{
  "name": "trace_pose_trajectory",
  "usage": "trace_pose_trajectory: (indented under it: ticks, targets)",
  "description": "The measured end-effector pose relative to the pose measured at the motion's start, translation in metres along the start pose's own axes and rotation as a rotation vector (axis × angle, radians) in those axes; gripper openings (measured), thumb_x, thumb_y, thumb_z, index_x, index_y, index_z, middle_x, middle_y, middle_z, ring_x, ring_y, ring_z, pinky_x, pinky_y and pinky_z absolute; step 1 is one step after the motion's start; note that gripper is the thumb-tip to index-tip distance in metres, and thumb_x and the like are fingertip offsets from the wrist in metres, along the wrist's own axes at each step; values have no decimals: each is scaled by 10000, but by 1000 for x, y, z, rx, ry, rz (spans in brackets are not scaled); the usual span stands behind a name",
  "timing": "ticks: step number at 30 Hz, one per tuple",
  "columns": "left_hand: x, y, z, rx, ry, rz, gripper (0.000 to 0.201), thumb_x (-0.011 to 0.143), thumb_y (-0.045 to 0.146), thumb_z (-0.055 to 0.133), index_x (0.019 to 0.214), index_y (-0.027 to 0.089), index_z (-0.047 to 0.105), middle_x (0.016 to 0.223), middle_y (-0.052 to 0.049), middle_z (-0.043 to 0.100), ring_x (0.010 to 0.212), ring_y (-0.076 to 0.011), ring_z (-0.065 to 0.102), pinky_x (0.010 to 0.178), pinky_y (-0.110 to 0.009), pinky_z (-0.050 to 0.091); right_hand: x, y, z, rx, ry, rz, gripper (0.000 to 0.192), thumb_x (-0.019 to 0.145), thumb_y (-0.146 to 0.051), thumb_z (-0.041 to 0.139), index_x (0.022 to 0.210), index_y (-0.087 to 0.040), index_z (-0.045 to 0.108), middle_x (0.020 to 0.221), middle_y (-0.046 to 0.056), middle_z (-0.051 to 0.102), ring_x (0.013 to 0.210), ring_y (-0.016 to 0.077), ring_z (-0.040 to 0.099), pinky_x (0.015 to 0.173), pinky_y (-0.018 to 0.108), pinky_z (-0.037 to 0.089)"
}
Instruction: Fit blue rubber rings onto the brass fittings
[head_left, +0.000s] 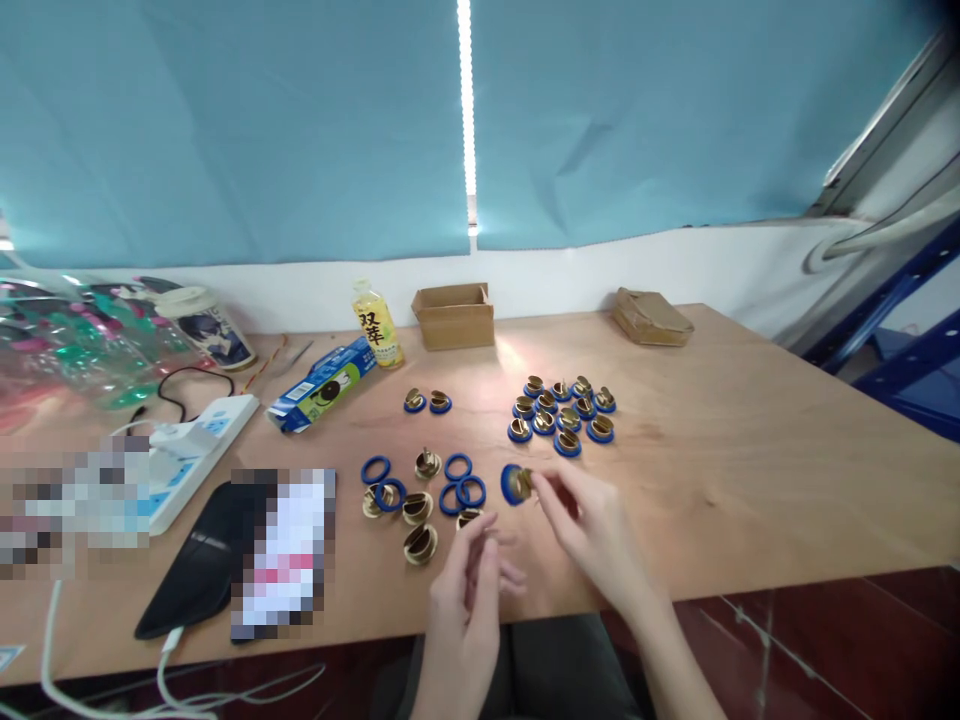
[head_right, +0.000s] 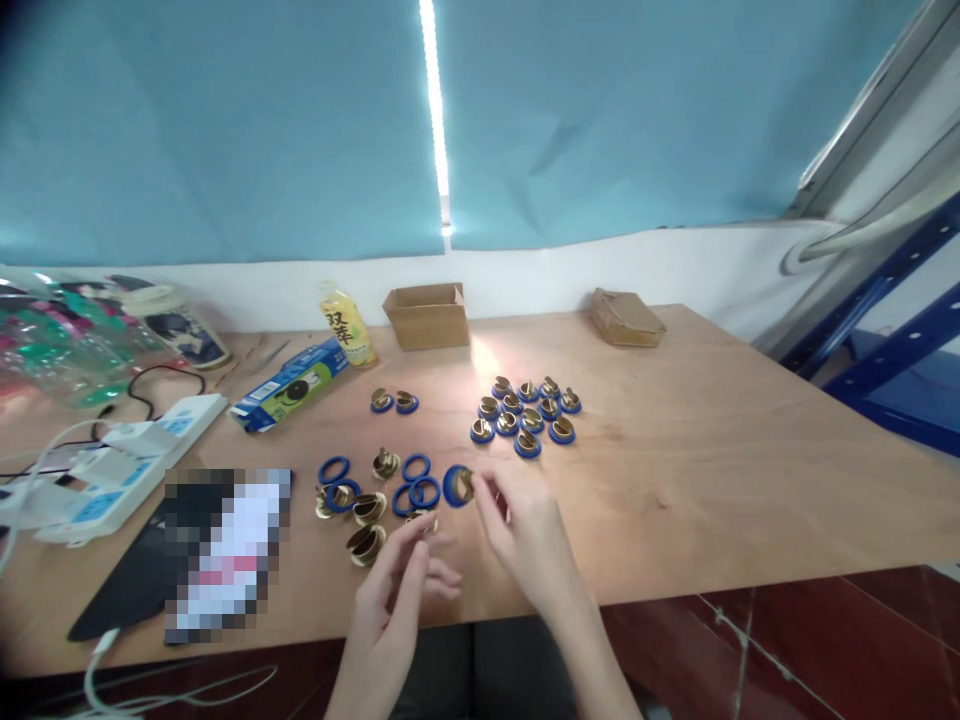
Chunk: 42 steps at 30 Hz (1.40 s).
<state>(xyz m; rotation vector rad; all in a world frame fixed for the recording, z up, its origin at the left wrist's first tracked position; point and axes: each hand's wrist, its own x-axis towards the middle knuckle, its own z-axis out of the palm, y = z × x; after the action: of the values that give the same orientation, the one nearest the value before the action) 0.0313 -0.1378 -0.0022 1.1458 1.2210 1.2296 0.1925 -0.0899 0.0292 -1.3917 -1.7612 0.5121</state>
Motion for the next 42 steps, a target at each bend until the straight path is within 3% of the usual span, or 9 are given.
trace_pose_trajectory:
  ticks: [3,6,9,12,15,18,27,34,42]
  targets:
    - [-1,-8,6,-191,-11,-167,510,899,547,579,1222,153,601,1100,-141,737,901,-253,740,818,-376,611,-35,-8,10,115,-5,-35,166,991,-256,514,884,-201,629,750,13,666,617,142,599,587,243,424]
    - [-4,-24,3,-195,118,-281,533,846,561,650,1223,186,619,1197,-143,719,1023,-280,723,868,-381,599,-56,-14,18,137,-47,-94,151,995,-203,499,938,-196,639,775,24,634,663,147,601,592,243,431]
    - [-6,-33,-5,-90,156,-253,511,848,535,661,1236,205,618,1310,-134,664,1182,-293,652,934,-368,570,-62,-18,20,211,-131,-99,122,978,-182,524,978,-209,643,811,20,620,707,146,604,635,238,459]
    - [-5,-25,-10,3,83,-178,511,880,547,605,1232,177,610,1321,-139,652,1247,-306,600,973,-375,544,-61,-19,19,326,-131,-38,88,966,-189,538,953,-227,617,808,-1,618,697,135,597,638,226,475]
    - [-3,-11,-13,94,-90,-25,416,945,471,538,1240,184,597,1294,-119,662,1247,-278,593,1014,-352,507,-57,-17,20,384,-21,59,135,936,-196,586,1062,-243,581,821,-17,601,694,135,585,652,226,496]
    - [-3,-3,-13,137,-154,65,342,973,397,510,1253,213,585,1293,-100,659,1231,-248,603,1007,-318,504,-54,-15,21,386,-39,41,285,912,-155,606,1171,-270,574,941,-3,613,777,142,597,710,233,510]
    - [-8,4,-11,-73,-287,22,360,900,286,635,1255,248,583,1319,-102,649,1200,-253,638,1017,-330,517,-58,-14,28,399,114,-31,260,913,-101,596,1107,-274,615,904,-7,613,786,140,597,706,230,509]
    - [-7,10,-8,1,-207,71,326,842,176,647,1164,230,631,1142,-68,710,1068,-220,687,915,-272,556,-58,-17,29,393,194,-68,242,891,-80,612,1058,-250,659,860,4,646,734,143,615,668,237,522]
    - [-8,10,-14,80,-197,94,299,832,202,657,1130,212,641,1090,-78,728,984,-232,712,857,-293,576,-56,-21,30,418,78,16,168,903,-109,572,992,-225,654,818,14,610,737,162,596,662,256,504]
